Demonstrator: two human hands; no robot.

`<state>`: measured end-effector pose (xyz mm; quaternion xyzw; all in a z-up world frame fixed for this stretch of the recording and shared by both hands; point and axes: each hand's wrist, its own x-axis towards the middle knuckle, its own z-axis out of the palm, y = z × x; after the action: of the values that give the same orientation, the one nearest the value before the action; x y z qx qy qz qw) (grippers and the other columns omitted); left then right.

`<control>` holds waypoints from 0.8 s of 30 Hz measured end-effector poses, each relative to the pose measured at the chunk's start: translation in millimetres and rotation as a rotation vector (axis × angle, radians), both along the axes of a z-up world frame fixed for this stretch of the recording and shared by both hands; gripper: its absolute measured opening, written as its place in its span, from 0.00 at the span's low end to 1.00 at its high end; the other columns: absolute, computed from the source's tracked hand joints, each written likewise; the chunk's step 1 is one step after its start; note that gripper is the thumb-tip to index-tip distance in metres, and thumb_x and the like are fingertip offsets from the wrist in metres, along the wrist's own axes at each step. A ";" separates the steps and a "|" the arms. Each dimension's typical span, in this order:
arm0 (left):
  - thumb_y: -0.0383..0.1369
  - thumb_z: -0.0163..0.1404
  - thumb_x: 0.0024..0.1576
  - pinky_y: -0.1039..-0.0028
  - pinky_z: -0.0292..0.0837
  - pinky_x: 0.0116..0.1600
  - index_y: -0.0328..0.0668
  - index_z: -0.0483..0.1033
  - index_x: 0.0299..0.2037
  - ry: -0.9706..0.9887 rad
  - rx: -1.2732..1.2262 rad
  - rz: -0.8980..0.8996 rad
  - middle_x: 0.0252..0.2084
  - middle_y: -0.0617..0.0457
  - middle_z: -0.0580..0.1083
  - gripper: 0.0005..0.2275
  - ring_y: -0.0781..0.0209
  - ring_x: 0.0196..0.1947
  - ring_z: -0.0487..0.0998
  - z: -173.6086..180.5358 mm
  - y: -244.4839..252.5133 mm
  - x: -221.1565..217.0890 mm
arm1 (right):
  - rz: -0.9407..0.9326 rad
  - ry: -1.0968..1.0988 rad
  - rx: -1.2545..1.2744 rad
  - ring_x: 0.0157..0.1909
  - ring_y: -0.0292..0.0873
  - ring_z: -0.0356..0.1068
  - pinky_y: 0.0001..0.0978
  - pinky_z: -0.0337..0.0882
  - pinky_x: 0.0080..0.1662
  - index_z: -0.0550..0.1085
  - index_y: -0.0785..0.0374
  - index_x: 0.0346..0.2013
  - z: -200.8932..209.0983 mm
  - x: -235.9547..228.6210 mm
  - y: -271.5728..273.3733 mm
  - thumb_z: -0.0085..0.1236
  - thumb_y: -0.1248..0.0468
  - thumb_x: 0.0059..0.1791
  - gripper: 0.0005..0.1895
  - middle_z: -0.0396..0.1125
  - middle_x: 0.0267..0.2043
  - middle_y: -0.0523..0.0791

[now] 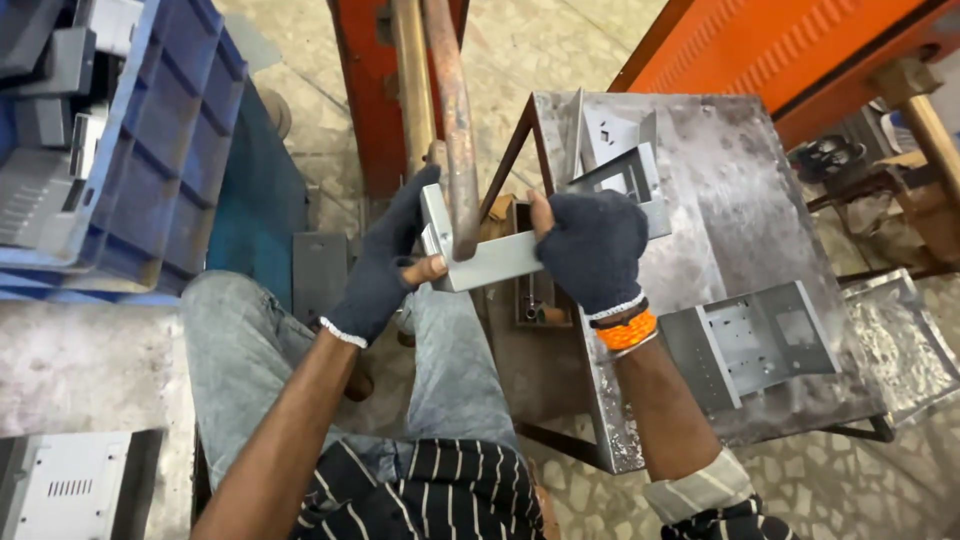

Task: The person bends flat metal panels using a manual bending machine and a hammer. They repeatedly pick panels from a blue crate, position them in the machine, bend them, and then hammer the edges to refine the shape before placing them on a nearby table.

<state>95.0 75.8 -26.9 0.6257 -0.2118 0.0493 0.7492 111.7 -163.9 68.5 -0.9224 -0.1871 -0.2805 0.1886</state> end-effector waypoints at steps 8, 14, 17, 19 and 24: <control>0.44 0.67 0.51 0.62 0.54 0.80 0.39 0.51 0.78 0.050 -0.082 -0.031 0.79 0.48 0.57 0.47 0.53 0.79 0.58 8.0 -2.3 -8.9 | 0.042 -0.016 -0.058 0.21 0.56 0.64 0.51 0.60 0.29 0.74 0.57 0.15 9.1 -2.1 1.8 0.60 0.57 0.53 0.21 0.64 0.18 0.51; 0.44 0.67 0.50 0.62 0.55 0.78 0.40 0.52 0.78 0.099 -0.055 -0.030 0.79 0.48 0.58 0.47 0.55 0.78 0.59 11.6 -0.7 -11.9 | 0.048 -0.055 -0.149 0.22 0.56 0.65 0.51 0.61 0.30 0.72 0.58 0.13 3.1 1.3 0.9 0.61 0.58 0.54 0.24 0.64 0.17 0.51; 0.46 0.65 0.52 0.61 0.59 0.78 0.40 0.56 0.78 0.160 -0.067 -0.007 0.80 0.48 0.58 0.45 0.54 0.78 0.60 6.0 -2.5 -16.1 | 0.104 0.005 -0.084 0.22 0.55 0.65 0.49 0.61 0.29 0.74 0.58 0.16 1.2 -9.0 1.3 0.60 0.57 0.54 0.22 0.64 0.18 0.50; 0.45 0.66 0.53 0.61 0.53 0.80 0.40 0.56 0.78 0.055 -0.088 -0.022 0.81 0.48 0.56 0.44 0.54 0.80 0.56 -23.6 -4.5 -6.7 | 0.080 -0.075 -0.098 0.21 0.56 0.64 0.49 0.61 0.28 0.74 0.58 0.15 2.4 2.3 0.4 0.61 0.56 0.53 0.22 0.64 0.17 0.51; 0.45 0.66 0.50 0.61 0.56 0.76 0.40 0.56 0.77 0.162 -0.097 -0.031 0.80 0.48 0.55 0.45 0.54 0.78 0.58 -4.0 -3.6 -11.2 | 0.080 0.020 -0.134 0.20 0.55 0.65 0.49 0.62 0.28 0.73 0.56 0.13 0.9 -6.1 5.6 0.60 0.57 0.53 0.23 0.63 0.16 0.51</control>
<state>83.8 72.1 -31.0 0.5872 -0.1573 -0.0029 0.7940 105.6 -158.2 69.5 -0.9274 -0.2404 -0.2502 0.1394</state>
